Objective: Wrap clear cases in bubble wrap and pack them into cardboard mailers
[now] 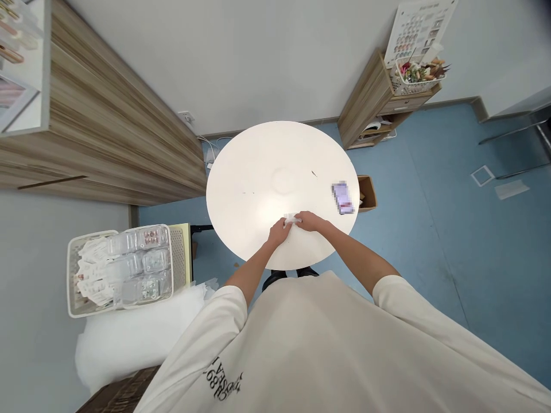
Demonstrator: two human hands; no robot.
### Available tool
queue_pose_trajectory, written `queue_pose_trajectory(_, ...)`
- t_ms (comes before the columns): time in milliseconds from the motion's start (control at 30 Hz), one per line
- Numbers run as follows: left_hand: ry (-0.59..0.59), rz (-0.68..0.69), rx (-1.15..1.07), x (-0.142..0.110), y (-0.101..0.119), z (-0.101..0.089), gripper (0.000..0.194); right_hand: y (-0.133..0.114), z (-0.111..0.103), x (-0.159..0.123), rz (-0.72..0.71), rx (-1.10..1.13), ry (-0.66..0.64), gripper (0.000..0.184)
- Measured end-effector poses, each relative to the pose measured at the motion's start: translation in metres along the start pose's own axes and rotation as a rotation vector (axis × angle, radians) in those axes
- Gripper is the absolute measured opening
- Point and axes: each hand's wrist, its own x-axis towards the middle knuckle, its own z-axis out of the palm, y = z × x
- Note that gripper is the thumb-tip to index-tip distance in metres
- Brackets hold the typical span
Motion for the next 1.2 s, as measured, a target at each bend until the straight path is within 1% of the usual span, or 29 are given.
queue_pose_trajectory(100, 0.084, -0.097, -0.084, 0.016, 0.003, 0.007, 0.035, 0.001, 0.01, 0.006, 0.086, 0.074, 0.107, 0.032)
queue_pose_trajectory(167, 0.127, -0.152, -0.123, 0.021, 0.004, 0.014, 0.032, 0.0, 0.02, 0.01, 0.145, 0.115, 0.189, 0.039)
queue_pose_trajectory(200, 0.146, -0.17, -0.141, 0.021, 0.005, 0.018, 0.034, -0.001, 0.026, 0.011, 0.169, 0.129, 0.227, 0.043)
queue_pose_trajectory(267, 0.178, -0.175, -0.151, 0.018, 0.004, 0.023, 0.05, -0.003, 0.034, 0.014, 0.198, 0.149, 0.287, 0.05)
queue_pose_trajectory(333, 0.19, -0.119, -0.107, 0.01, 0.003, 0.026, 0.062, -0.005, 0.039, 0.016, 0.225, 0.162, 0.33, 0.055)
queue_pose_trajectory(400, 0.167, -0.028, -0.006, 0.001, 0.001, 0.026, 0.065, -0.008, 0.042, 0.017, 0.269, 0.17, 0.369, 0.057)
queue_pose_trajectory(467, 0.118, 0.05, 0.118, -0.007, -0.001, 0.025, 0.065, -0.011, 0.045, 0.015, 0.319, 0.168, 0.402, 0.052)
queue_pose_trajectory(533, 0.075, 0.082, 0.23, -0.012, -0.004, 0.023, 0.067, -0.016, 0.048, 0.012, 0.361, 0.164, 0.412, 0.041)
queue_pose_trajectory(600, 0.047, 0.082, 0.305, -0.015, -0.006, 0.023, 0.072, -0.022, 0.053, 0.009, 0.387, 0.174, 0.406, 0.035)
queue_pose_trajectory(700, 0.011, 0.053, 0.312, -0.015, -0.007, 0.024, 0.078, -0.03, 0.061, 0.005, 0.435, 0.23, 0.409, 0.038)
queue_pose_trajectory(833, -0.009, 0.027, 0.21, -0.009, -0.003, 0.025, 0.077, -0.035, 0.066, 0.007, 0.495, 0.394, 0.432, 0.043)
queue_pose_trajectory(900, 0.0, 0.021, 0.171, -0.004, -0.001, 0.022, 0.076, -0.035, 0.067, 0.012, 0.494, 0.433, 0.448, 0.043)
queue_pose_trajectory(1000, 0.025, -0.003, 0.149, 0.005, -0.002, 0.011, 0.077, -0.037, 0.065, 0.025, 0.468, 0.421, 0.446, 0.045)
queue_pose_trajectory(1100, 0.055, -0.007, 0.149, 0.014, -0.009, -0.004, 0.079, -0.044, 0.061, 0.044, 0.427, 0.42, 0.456, 0.045)
queue_pose_trajectory(1200, 0.08, 0.021, 0.164, 0.022, -0.021, -0.023, 0.081, -0.055, 0.053, 0.066, 0.368, 0.42, 0.47, 0.044)
